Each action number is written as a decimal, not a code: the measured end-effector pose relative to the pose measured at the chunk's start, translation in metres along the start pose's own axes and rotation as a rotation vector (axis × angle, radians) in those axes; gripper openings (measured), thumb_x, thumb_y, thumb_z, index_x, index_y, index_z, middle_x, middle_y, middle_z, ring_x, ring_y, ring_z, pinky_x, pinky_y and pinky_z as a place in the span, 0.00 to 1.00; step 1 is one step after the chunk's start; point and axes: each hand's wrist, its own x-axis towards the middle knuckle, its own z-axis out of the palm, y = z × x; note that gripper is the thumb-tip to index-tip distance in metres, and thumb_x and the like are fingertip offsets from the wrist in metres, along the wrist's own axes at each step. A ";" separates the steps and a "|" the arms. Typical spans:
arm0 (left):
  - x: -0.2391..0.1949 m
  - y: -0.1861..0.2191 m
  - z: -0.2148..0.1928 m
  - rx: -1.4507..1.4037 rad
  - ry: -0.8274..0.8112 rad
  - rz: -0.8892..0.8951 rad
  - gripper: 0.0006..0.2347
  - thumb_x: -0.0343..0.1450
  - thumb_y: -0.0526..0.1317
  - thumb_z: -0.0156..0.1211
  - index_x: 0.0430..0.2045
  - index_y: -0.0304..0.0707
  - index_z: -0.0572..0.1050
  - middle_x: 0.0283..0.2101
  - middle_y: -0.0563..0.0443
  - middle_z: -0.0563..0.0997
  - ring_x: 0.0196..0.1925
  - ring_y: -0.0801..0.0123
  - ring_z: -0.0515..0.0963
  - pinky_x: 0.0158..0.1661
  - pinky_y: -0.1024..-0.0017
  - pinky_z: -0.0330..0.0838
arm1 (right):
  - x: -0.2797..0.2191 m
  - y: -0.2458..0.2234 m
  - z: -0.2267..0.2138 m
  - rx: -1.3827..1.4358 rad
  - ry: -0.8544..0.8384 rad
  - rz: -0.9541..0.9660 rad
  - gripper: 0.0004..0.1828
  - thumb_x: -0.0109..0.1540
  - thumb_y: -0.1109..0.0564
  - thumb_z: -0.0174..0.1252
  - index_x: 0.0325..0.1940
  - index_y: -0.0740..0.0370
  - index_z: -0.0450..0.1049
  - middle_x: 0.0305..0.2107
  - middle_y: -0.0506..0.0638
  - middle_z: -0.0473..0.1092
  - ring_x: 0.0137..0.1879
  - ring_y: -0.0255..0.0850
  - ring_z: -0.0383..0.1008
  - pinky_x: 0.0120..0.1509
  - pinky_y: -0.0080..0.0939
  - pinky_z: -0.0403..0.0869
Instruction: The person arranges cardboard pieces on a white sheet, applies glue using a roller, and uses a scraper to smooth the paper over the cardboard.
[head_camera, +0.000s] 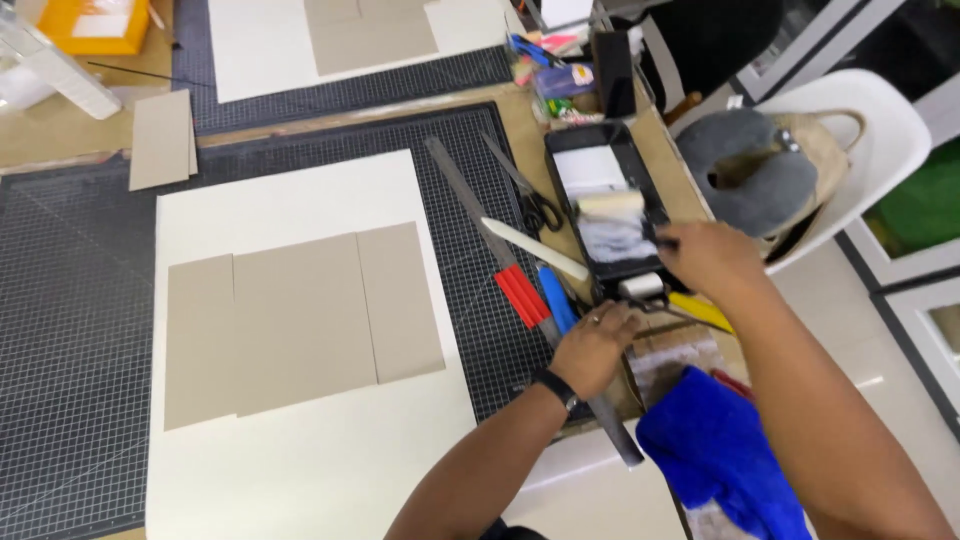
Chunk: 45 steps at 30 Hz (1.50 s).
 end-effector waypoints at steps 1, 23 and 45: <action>0.005 -0.003 0.001 0.020 -0.006 -0.001 0.14 0.76 0.33 0.55 0.58 0.37 0.74 0.60 0.36 0.75 0.64 0.44 0.75 0.61 0.54 0.72 | 0.015 -0.002 0.006 0.017 0.057 0.001 0.19 0.65 0.43 0.53 0.59 0.36 0.80 0.44 0.54 0.82 0.53 0.55 0.82 0.55 0.58 0.80; 0.012 -0.010 -0.002 0.019 -0.205 0.002 0.16 0.66 0.26 0.57 0.49 0.28 0.78 0.68 0.30 0.69 0.71 0.40 0.66 0.71 0.49 0.59 | -0.047 -0.033 -0.104 -0.188 -0.329 0.045 0.17 0.69 0.49 0.47 0.57 0.31 0.78 0.34 0.34 0.81 0.38 0.31 0.76 0.35 0.28 0.69; 0.015 -0.006 -0.003 0.073 -0.244 0.003 0.09 0.66 0.29 0.57 0.35 0.31 0.83 0.70 0.29 0.66 0.72 0.40 0.64 0.71 0.46 0.60 | -0.028 -0.026 -0.083 -0.157 -0.316 0.089 0.21 0.67 0.45 0.47 0.62 0.34 0.76 0.57 0.35 0.76 0.63 0.40 0.74 0.50 0.44 0.78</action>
